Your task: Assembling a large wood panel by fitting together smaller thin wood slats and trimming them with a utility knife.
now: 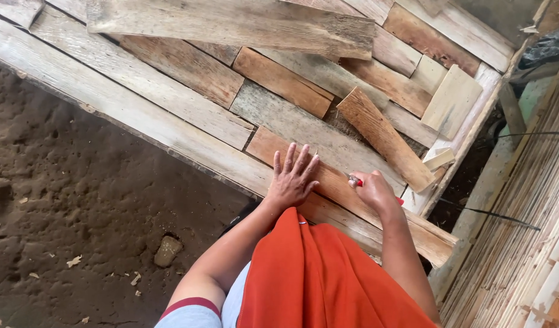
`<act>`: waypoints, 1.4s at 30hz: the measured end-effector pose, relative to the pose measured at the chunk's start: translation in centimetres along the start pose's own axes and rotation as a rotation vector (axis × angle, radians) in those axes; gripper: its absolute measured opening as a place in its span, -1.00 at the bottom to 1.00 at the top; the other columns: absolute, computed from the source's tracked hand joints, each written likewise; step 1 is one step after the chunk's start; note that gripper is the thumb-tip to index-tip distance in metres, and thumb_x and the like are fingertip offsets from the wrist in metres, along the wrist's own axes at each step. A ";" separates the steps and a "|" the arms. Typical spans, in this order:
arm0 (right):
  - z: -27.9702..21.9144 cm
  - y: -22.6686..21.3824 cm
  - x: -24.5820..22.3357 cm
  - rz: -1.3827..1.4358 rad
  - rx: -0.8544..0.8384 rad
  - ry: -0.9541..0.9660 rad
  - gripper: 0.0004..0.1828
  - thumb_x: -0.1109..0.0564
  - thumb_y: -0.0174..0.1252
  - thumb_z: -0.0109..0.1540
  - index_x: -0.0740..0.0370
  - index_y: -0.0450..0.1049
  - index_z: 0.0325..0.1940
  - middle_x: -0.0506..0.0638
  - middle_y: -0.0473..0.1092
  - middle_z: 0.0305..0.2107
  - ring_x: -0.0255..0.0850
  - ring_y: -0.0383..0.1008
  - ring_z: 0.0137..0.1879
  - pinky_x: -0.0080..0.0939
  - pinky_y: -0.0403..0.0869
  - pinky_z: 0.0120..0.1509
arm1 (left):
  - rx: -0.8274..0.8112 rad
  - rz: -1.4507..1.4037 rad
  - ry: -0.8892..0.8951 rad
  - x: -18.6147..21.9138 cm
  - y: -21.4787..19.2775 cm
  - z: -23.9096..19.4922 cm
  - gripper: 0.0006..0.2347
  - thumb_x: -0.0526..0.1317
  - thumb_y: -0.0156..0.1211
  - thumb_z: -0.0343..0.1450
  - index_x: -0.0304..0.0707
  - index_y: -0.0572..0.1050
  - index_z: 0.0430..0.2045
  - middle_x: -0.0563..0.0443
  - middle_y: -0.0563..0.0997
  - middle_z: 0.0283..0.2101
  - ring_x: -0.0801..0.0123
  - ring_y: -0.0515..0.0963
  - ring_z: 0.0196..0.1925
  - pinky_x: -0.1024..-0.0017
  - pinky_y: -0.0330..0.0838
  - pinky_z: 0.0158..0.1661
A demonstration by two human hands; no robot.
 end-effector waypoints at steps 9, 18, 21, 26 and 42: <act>6.1 5.8 5.5 0.076 -0.040 -0.072 -0.66 -0.04 0.12 0.23 -0.32 0.60 0.06 0.41 0.45 -0.22 0.26 0.45 0.17 0.13 0.44 0.30 | 0.105 0.026 0.031 0.3 -1.3 0.1 -0.41 0.31 -0.25 0.48 0.19 0.20 0.40 -0.06 0.04 0.54 -0.14 -0.18 0.59 -0.27 -0.46 0.38; 3.0 2.2 0.8 -0.011 -0.027 -0.046 -0.70 -0.10 0.16 0.21 -0.30 0.58 0.03 0.30 0.46 -0.22 0.14 0.47 0.17 0.06 0.46 0.28 | 0.078 0.047 -0.001 -1.0 -0.3 -0.2 -0.42 0.31 -0.25 0.48 0.26 0.16 0.42 -0.04 0.06 0.54 -0.14 -0.14 0.58 -0.29 -0.41 0.37; 3.6 2.7 1.5 -0.032 -0.023 -0.005 -0.70 -0.17 0.19 0.19 -0.39 0.54 0.02 0.14 0.44 -0.18 0.01 0.47 0.20 0.00 0.46 0.30 | 0.069 0.047 -0.010 -1.1 -0.1 -0.1 -0.42 0.31 -0.24 0.47 0.28 0.16 0.41 -0.04 0.06 0.54 -0.14 -0.13 0.58 -0.31 -0.38 0.37; 2.7 1.7 0.4 -0.012 -0.036 0.015 -0.67 -0.14 0.20 0.20 -0.32 0.49 0.06 0.13 0.43 -0.17 0.03 0.46 0.22 0.04 0.45 0.31 | 0.074 0.059 -0.011 -1.1 -0.2 -0.1 -0.42 0.31 -0.25 0.48 0.29 0.16 0.41 -0.03 0.06 0.54 -0.12 -0.12 0.58 -0.29 -0.37 0.37; 2.3 1.8 0.1 0.010 0.034 0.077 -0.82 -0.14 0.14 0.23 -0.36 0.46 -0.08 0.06 0.38 -0.12 0.01 0.50 0.15 0.09 0.50 0.23 | -0.019 0.075 -0.043 -1.4 0.4 0.0 -0.41 0.31 -0.16 0.45 0.31 0.16 0.41 -0.05 0.04 0.54 -0.10 -0.14 0.58 -0.32 -0.32 0.35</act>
Point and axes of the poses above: each hand's wrist, its own z-axis towards the middle knuckle, its own y-axis out of the palm, x = y × z, the point moved 8 cm from there along z, towards the middle knuckle
